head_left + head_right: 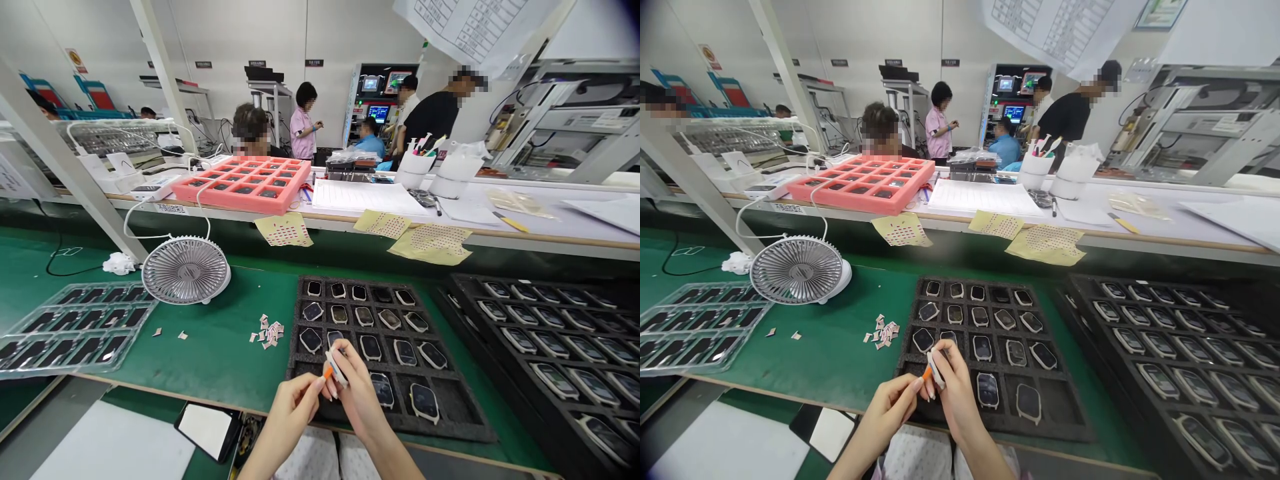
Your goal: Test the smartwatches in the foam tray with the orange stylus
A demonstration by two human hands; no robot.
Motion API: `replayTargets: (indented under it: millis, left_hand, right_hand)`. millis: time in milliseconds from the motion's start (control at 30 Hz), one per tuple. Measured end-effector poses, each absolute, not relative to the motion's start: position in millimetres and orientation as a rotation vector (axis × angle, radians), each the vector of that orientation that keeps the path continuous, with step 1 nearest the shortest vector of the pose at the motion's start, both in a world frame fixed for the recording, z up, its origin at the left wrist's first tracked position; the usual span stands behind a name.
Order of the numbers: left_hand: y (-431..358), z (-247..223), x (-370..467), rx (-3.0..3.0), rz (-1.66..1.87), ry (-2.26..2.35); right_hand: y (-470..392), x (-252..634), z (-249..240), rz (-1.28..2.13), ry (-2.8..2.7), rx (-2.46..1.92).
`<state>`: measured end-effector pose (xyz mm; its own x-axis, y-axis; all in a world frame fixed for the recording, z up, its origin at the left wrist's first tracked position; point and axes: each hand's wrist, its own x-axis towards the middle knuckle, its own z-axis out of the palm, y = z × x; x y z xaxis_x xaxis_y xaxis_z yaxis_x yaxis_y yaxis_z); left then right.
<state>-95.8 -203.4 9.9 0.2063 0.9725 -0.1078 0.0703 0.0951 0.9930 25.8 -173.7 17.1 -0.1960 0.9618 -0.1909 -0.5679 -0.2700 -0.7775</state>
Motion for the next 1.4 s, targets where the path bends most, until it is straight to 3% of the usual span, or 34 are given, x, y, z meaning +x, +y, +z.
replayTargets:
  millis: [533,733,967,1167,1400]
  left_hand:
    - [-196,2,-89,1.142,1.004,1.034]
    - [-191,5,-85,1.136,1.136,1.119]
    - [-179,-2,-128,1.258,1.348,1.538]
    - [-190,-11,-171,1.725,1.080,2.080]
    - [-205,-69,-109,2.571,0.872,1.440]
  right_hand:
    - [-171,19,6,1.854,-0.188,-0.831]
    - [-178,11,-2,1.693,-0.506,-0.912]
    - [-175,20,-15,1.105,-1.125,-1.160]
    - [-180,8,-28,0.641,-1.811,-1.287]
    - [-185,88,-7,0.262,-1.648,-1.343]
